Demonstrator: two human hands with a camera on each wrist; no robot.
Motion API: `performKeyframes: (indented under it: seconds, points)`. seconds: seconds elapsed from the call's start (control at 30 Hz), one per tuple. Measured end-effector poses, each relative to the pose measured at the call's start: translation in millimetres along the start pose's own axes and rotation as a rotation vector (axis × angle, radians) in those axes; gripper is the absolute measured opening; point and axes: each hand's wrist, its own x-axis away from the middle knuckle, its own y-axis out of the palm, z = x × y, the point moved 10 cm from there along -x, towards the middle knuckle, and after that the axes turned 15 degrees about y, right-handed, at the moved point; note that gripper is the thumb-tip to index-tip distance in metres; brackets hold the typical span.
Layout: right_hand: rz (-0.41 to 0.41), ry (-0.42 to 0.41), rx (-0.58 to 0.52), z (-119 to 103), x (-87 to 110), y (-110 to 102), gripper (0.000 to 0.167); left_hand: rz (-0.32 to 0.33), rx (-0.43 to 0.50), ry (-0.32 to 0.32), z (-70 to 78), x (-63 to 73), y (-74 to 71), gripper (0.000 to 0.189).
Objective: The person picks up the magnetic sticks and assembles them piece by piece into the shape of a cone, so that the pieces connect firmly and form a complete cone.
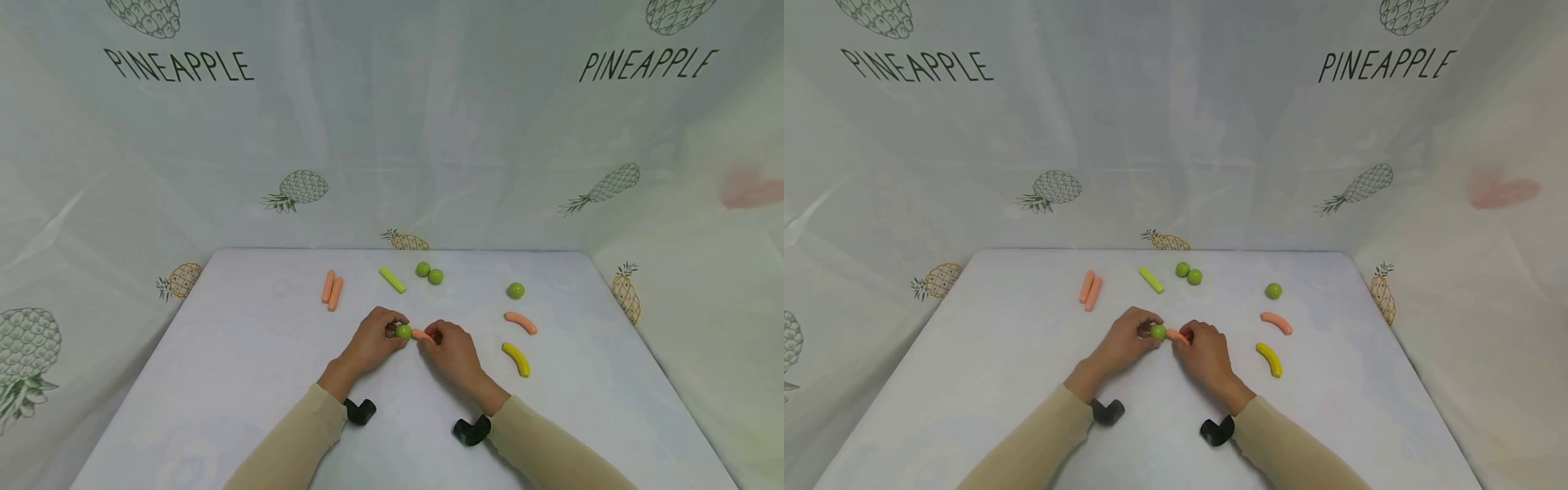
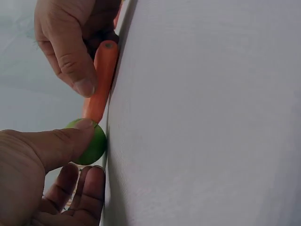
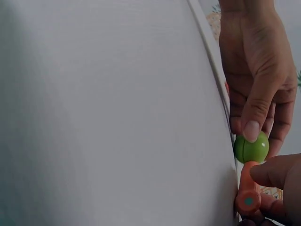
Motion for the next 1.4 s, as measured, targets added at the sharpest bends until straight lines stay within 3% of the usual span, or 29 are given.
performKeyframes:
  seconds: [0.33,0.53,0.7,0.87,1.07,1.4]
  points:
    - [-0.062,-0.006,-0.008,-11,15.8,18,0.025,0.005,-0.057,0.012,-7.8,3.9,-12.0,0.04]
    - [-0.067,-0.101,0.038,-29,29.1,33,0.014,0.019,-0.004,-0.034,-9.1,8.9,-18.2,0.026]
    - [-0.071,-0.161,0.061,-42,37.2,41,0.015,-0.008,-0.092,-0.048,-4.8,14.7,-22.7,0.02]
    - [-0.075,-0.178,0.079,-46,40.7,41,0.019,-0.034,-0.16,-0.019,-3.3,21.2,-23.0,0.024]
    - [-0.092,-0.185,0.072,-45,41.1,38,0.021,-0.017,-0.115,-0.01,-9.1,26.7,-23.0,0.028]
    - [-0.08,-0.151,0.059,-27,38.7,20,0.028,-0.009,-0.109,-0.002,-12.2,29.1,-25.4,0.013]
